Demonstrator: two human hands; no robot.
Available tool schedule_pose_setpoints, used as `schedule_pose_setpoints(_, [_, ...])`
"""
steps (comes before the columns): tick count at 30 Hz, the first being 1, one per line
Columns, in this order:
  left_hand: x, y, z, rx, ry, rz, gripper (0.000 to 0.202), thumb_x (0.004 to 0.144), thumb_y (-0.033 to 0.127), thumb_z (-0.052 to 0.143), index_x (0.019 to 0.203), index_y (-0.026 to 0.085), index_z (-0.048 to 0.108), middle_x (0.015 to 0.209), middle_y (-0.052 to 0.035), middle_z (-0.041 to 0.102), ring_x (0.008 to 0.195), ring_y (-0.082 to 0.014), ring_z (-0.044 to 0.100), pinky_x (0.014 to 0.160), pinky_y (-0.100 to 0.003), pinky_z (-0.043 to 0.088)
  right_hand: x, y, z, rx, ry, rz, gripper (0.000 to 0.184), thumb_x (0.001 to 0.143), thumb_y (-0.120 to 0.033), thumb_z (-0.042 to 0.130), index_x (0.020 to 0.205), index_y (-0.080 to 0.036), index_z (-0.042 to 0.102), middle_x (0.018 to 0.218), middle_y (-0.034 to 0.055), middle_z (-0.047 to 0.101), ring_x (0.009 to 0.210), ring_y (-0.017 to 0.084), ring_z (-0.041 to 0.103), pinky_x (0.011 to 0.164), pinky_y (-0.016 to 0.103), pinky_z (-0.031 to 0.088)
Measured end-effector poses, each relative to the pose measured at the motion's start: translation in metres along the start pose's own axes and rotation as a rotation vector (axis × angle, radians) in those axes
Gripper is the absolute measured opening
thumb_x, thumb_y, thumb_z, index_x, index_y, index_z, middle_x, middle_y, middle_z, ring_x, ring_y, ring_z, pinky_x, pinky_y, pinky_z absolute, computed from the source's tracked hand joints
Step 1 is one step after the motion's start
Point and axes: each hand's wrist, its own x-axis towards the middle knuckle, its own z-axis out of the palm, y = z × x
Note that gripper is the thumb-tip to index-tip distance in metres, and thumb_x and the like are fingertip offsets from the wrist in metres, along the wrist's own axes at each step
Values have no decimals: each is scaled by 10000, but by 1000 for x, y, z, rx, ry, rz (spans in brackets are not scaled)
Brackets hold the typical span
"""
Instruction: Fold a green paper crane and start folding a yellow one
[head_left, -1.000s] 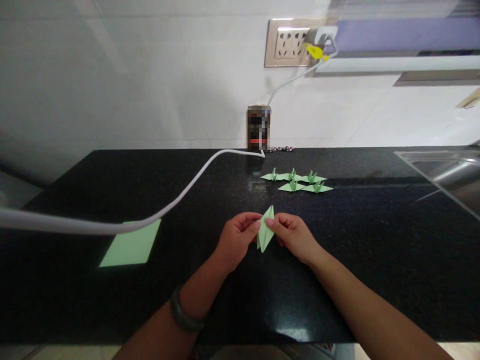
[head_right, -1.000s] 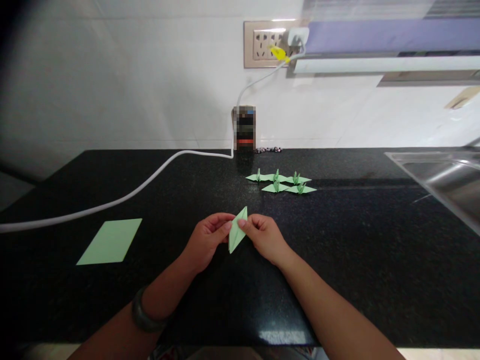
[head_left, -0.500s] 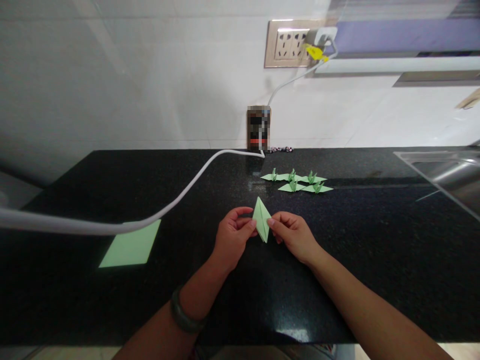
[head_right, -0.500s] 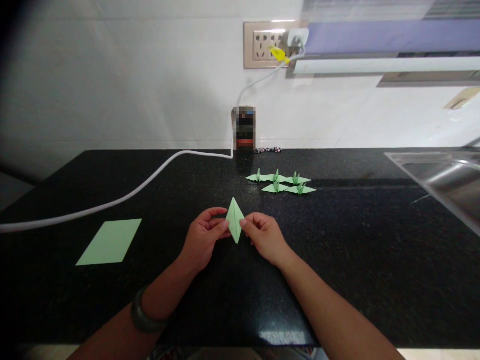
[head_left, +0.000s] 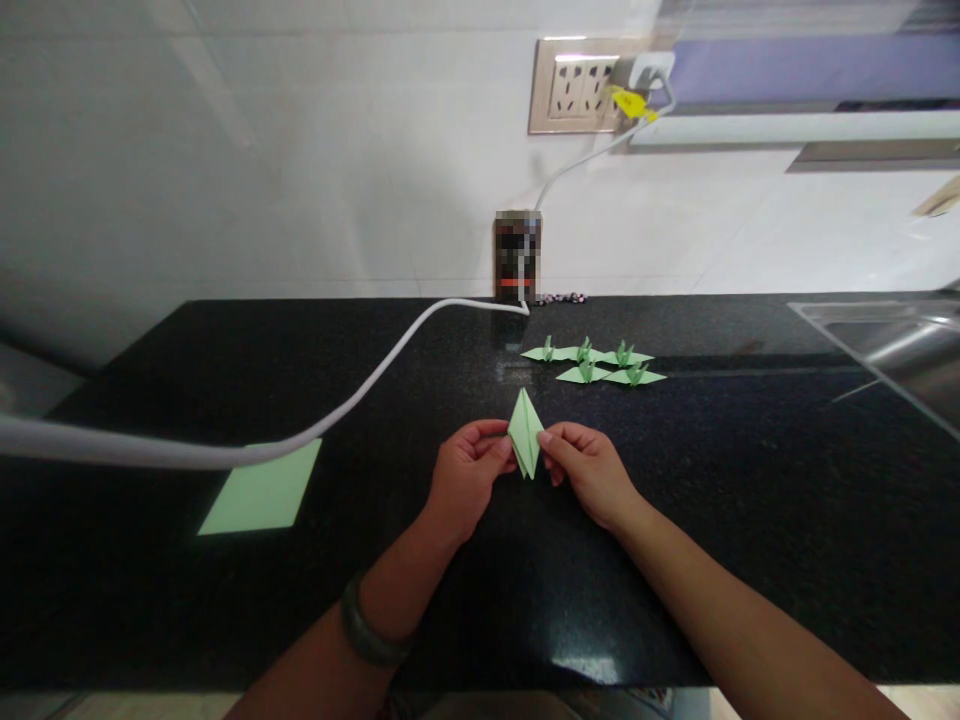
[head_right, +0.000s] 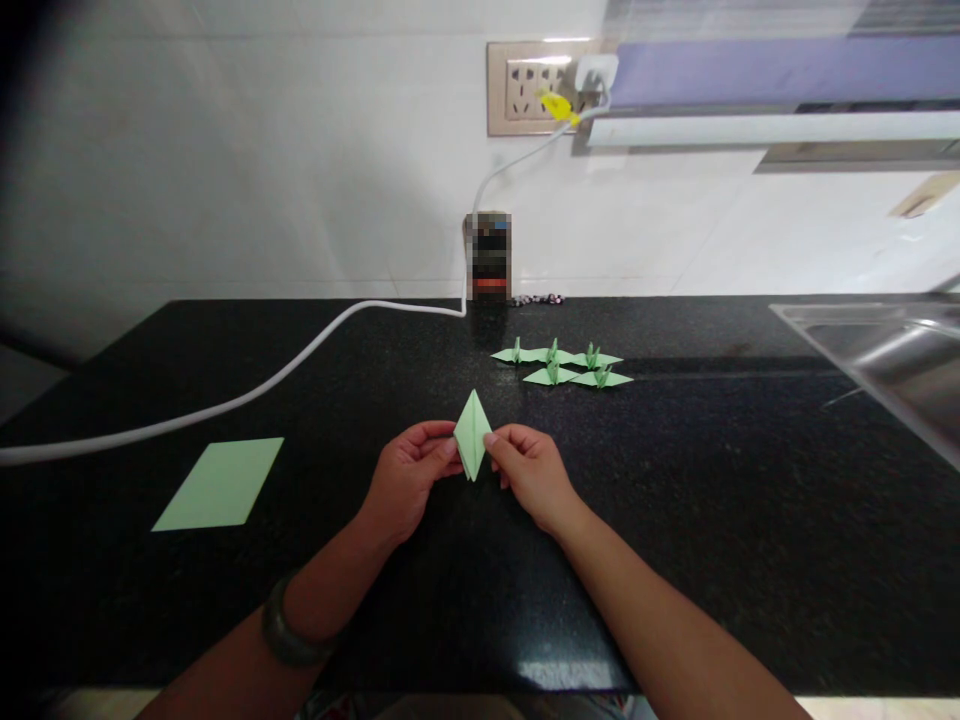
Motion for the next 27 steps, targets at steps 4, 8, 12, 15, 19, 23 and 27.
schedule_pose_setpoints(4, [-1, 0, 0, 50, -12, -13, 212, 638, 240, 645, 797, 117, 576, 670, -19, 649, 616, -107, 599, 632, -239, 483, 0, 1, 1, 22, 4, 9, 274, 728, -409, 535, 622, -157, 522, 519, -31, 482, 404, 61, 388, 400, 192, 306])
schedule_pose_setpoints(8, [-1, 1, -1, 71, 0, -9, 192, 637, 228, 643, 780, 116, 580, 648, -13, 640, 594, -101, 591, 601, -224, 480, -1, 1, 2, 27, -31, 19, 280, 698, -412, 569, 590, -160, 509, 498, -37, 477, 399, 59, 388, 396, 192, 303])
schedule_pose_setpoints(12, [-1, 1, -1, 75, 3, -13, 183, 639, 220, 642, 773, 116, 572, 640, -8, 633, 577, -95, 583, 577, -214, 476, -2, 1, 1, 23, -54, 13, 268, 665, -384, 617, 583, -159, 499, 488, -46, 471, 396, 52, 376, 398, 190, 294])
schedule_pose_setpoints(15, [-1, 0, 0, 78, 1, -20, 185, 638, 221, 644, 772, 117, 571, 634, -6, 628, 574, -95, 580, 581, -218, 475, -2, 2, 1, 36, -67, 22, 273, 658, -385, 628, 582, -158, 496, 483, -47, 470, 393, 53, 375, 396, 191, 291])
schedule_pose_setpoints(19, [-1, 0, 0, 79, 2, -14, 187, 640, 229, 644, 775, 120, 572, 620, 1, 615, 582, -98, 577, 591, -224, 473, -1, 3, 1, 74, -79, 31, 277, 653, -381, 633, 569, -160, 490, 471, -51, 468, 381, 52, 371, 394, 195, 295])
schedule_pose_setpoints(23, [-2, -1, 3, 21, 1, -4, 214, 692, 308, 591, 800, 123, 580, 668, -12, 611, 615, -106, 572, 618, -250, 475, -2, 4, 4, 42, -9, 7, 277, 662, -383, 623, 562, -158, 495, 464, -49, 465, 384, 55, 375, 393, 196, 292])
schedule_pose_setpoints(27, [-2, 0, 2, 53, -45, 10, 251, 647, 298, 639, 813, 116, 591, 696, -21, 614, 601, -92, 543, 578, -216, 444, -4, 2, 7, -45, -9, -32, 259, 688, -362, 606, 569, -151, 512, 469, -47, 463, 396, 51, 374, 395, 189, 285])
